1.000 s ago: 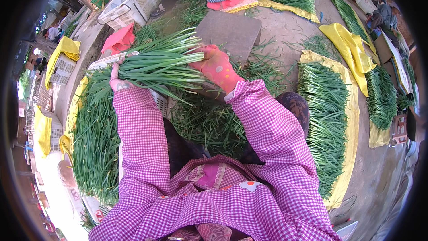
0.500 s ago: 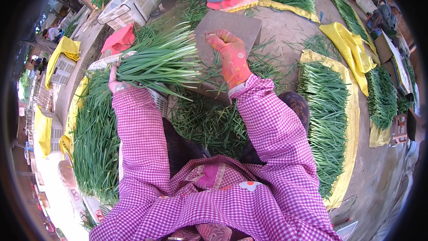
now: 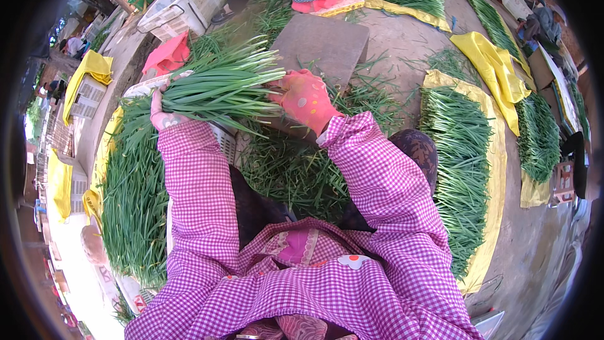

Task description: The person picks up a bunch of green chives, removes the dry outer skins and debris from the root ends by hand, and places the cleaned bunch onto a yellow mat.

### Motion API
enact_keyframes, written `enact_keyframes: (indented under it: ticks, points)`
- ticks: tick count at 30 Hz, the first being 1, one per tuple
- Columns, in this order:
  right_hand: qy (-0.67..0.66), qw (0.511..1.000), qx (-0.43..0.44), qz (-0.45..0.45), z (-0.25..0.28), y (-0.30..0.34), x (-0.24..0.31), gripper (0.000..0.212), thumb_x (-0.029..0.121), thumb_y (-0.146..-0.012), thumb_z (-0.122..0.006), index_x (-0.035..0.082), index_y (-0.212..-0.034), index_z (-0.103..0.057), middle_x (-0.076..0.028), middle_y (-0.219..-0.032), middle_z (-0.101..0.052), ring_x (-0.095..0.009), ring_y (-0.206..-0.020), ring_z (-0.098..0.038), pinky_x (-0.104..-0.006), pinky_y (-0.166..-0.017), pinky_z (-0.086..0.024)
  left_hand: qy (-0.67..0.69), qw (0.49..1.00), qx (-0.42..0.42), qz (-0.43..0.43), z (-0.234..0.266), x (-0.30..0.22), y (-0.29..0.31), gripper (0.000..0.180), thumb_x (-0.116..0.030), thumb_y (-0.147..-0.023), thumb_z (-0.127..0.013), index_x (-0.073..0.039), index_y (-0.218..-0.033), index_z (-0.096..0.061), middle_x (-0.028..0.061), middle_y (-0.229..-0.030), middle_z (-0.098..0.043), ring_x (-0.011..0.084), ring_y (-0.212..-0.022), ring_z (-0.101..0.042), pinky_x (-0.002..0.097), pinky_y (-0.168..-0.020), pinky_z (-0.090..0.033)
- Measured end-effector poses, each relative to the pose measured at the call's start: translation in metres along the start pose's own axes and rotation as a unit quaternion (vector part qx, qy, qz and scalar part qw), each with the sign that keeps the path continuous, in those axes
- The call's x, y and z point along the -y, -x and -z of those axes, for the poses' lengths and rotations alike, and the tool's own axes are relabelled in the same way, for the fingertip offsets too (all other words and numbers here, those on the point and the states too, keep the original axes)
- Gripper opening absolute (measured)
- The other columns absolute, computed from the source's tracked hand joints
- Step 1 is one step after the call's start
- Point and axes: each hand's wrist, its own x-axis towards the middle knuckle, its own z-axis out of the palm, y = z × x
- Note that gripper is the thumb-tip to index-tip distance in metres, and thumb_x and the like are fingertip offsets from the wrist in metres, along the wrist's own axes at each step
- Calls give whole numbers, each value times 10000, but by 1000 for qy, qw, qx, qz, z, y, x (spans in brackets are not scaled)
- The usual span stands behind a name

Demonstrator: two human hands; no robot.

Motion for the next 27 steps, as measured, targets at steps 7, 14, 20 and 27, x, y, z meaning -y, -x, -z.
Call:
enact_keyframes:
  ticks: [7,14,20,27]
  points:
    - [-378,915,-53,-126,-15,-5,-9,306,75,-759,-684,-5,-1048,-621,-91,-951,-668,-200,-851,-625,-308,-773,-475,28,999,9,40,4,5,-5,224,-235,-885,-391,-42,-823,-488,121,-854,-542,339,-855,-529,524,-816,-432]
    - [-528,837,-9,-143,-17,-6,-6,301,25,-752,-678,-53,-1032,-600,-109,-954,-652,-186,-856,-614,-313,-778,-474,-40,999,1,27,7,9,-6,229,-236,-888,-399,-29,-849,-490,173,-956,-575,363,-888,-551,543,-828,-446]
    - [-610,786,-37,-96,20,-17,-33,237,19,-803,-579,-32,-1034,-581,-103,-1022,-629,-176,-879,-573,-274,-712,-427,-30,998,-50,7,-6,2,7,225,-241,-883,-429,-37,-838,-514,155,-962,-593,348,-935,-560,558,-859,-443]
    - [-410,888,-160,-137,48,-7,-19,243,121,-825,-628,-24,-1021,-624,-89,-1019,-637,-147,-889,-589,-263,-756,-452,60,997,-38,-4,-2,-1,3,225,-274,-863,-422,-61,-814,-478,110,-839,-541,309,-855,-534,536,-827,-428]
